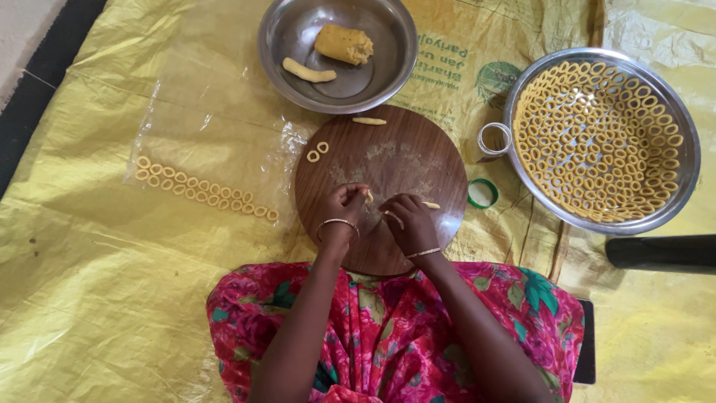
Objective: The person rolls small pieces of dough into thin ropes on a wooden board, then joins the ends to form rings. The finished rings are placed onto a plastic sheet and into a metal tray. The person also wipes the board surface with their hands.
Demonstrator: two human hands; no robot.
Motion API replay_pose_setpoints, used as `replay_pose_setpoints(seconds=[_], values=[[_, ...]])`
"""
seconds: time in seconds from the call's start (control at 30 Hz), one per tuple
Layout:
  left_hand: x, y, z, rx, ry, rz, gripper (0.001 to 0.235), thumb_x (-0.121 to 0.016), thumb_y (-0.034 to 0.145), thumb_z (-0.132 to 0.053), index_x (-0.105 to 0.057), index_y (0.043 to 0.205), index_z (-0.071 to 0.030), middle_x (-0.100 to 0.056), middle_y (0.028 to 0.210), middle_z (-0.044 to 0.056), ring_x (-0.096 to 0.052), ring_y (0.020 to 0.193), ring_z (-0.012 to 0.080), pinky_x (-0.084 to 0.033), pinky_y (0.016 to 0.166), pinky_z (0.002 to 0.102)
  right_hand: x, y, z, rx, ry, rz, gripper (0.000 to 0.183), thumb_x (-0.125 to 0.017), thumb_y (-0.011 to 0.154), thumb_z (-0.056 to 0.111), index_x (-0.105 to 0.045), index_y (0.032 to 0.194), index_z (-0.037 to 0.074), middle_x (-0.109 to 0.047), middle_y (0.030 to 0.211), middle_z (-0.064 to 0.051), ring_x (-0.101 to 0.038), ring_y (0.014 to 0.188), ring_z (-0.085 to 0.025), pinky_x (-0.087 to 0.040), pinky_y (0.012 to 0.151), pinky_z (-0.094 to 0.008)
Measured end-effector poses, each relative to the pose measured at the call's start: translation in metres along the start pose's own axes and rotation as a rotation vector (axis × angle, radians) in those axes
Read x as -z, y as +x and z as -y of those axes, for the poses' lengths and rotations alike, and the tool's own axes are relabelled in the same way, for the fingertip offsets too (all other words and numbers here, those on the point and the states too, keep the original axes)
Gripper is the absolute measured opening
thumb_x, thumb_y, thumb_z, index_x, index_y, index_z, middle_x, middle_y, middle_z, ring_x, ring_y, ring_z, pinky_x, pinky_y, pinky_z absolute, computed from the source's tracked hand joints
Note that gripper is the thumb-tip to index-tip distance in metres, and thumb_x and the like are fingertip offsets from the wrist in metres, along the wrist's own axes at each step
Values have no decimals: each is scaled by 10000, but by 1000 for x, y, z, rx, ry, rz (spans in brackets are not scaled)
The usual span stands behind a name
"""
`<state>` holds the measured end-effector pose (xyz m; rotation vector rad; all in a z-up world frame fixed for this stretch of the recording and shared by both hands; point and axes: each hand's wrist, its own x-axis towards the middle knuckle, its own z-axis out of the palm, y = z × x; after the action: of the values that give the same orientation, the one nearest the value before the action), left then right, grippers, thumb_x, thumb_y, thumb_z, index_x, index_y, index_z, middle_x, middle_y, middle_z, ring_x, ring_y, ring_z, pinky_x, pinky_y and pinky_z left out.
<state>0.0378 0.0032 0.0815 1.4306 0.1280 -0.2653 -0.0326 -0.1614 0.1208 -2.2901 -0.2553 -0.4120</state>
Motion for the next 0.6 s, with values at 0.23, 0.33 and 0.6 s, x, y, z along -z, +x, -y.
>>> replay_pose_setpoints(seconds=[0.23,0.33,0.6], values=[[-18,-15,-26,79,8,34,186,-701,931,-107,-723,1113,-72,-741,917,11,-635,770,65,-449,627,241,-9,-5,-18,-364,457,-25,221,-676,981,101,-665,1196,54,-733,1116,-67,-688,1058,-206,-550,913,-341],[-32,-16,-19,62,12,94,185,-688,958,-113,-757,1101,-18,-733,913,20,-643,793,63,-505,691,217,-14,-3,-27,-476,774,-79,285,-700,998,121,-617,1238,-7,-717,1105,-84,-691,1030,-150,-573,895,-301],[-35,-5,-6,107,-46,211,214,-710,965,-153,-742,1101,9,-768,952,46,-706,854,92,-568,777,237,6,-2,-34,-623,952,-116,333,-710,948,82,-573,1233,-23,-724,1035,-95,-720,906,-165,-589,805,-294]])
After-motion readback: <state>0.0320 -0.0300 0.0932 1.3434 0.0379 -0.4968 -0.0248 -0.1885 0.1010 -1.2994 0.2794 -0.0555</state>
